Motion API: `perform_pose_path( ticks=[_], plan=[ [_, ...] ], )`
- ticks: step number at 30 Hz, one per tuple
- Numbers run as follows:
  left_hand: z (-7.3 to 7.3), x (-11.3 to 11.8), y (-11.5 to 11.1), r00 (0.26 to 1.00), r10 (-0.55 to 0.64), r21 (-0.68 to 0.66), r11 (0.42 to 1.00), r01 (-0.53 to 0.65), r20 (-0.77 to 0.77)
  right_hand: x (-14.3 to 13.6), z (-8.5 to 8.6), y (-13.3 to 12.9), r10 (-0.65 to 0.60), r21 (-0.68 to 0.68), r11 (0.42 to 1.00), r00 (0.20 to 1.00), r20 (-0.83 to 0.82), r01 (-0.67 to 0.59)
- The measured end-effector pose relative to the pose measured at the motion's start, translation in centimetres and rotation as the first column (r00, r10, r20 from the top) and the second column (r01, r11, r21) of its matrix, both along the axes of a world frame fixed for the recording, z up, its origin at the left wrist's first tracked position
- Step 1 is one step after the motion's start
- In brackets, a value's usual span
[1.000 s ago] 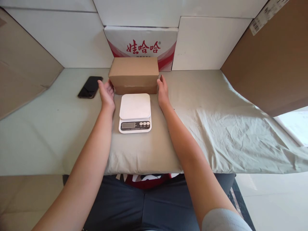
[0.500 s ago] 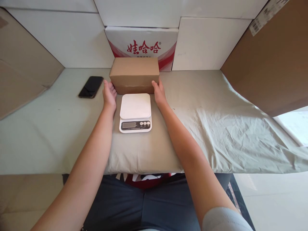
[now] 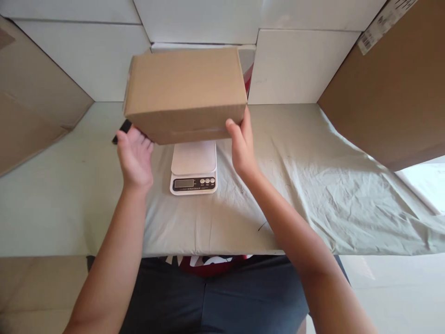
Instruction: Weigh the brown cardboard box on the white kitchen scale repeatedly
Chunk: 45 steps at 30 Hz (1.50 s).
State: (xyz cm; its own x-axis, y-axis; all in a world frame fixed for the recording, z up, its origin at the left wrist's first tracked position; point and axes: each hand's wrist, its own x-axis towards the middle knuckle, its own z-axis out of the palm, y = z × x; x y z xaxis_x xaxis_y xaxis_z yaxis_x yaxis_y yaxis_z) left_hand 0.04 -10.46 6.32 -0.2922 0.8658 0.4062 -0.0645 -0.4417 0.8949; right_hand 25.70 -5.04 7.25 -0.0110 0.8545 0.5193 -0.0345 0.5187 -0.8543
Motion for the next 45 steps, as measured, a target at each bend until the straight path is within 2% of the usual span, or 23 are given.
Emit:
perform_pose_path(
  ticks=[2, 4, 8, 16, 21, 31, 45],
  plan=[
    [-0.3, 0.5, -2.7, 0.999, 0.045, -0.017, 0.999, -0.045, -0.010, -0.1, -0.6, -2.9, 0.004, -0.013, 1.000, 1.000, -0.028, -0.005],
    [-1.1, 0.8, -4.4, 0.996, 0.093, -0.032, 0.995, -0.093, -0.005, -0.6, -1.4, -5.2, 0.022, -0.044, 0.999, 0.998, -0.059, -0.025],
    [-2.6, 0.8, -5.5, 0.986, 0.167, -0.064, 0.984, -0.167, 0.004, -1.5, -2.4, -7.2, 0.055, -0.085, 0.995, 0.997, -0.062, -0.060],
    [-3.9, 1.3, -5.3, 0.979, 0.192, -0.066, 0.978, -0.196, -0.070, -1.6, -2.8, -7.3, 0.033, -0.134, 0.990, 0.996, -0.084, -0.045],
    [-4.4, 2.0, -5.4, 0.973, 0.225, -0.077, 0.971, -0.228, -0.044, -1.3, -3.1, -7.2, 0.032, -0.161, 0.986, 0.992, -0.124, -0.052],
    [-4.3, 2.3, -5.5, 0.969, 0.243, -0.161, 0.959, -0.234, 0.045, -1.7, -3.8, -7.5, -0.008, -0.188, 0.982, 0.996, -0.093, -0.010],
    [-4.5, 2.2, -5.4, 0.963, 0.270, -0.173, 0.949, -0.264, 0.009, -1.8, -4.4, -7.3, -0.016, -0.218, 0.976, 0.996, -0.092, -0.004]
  ],
)
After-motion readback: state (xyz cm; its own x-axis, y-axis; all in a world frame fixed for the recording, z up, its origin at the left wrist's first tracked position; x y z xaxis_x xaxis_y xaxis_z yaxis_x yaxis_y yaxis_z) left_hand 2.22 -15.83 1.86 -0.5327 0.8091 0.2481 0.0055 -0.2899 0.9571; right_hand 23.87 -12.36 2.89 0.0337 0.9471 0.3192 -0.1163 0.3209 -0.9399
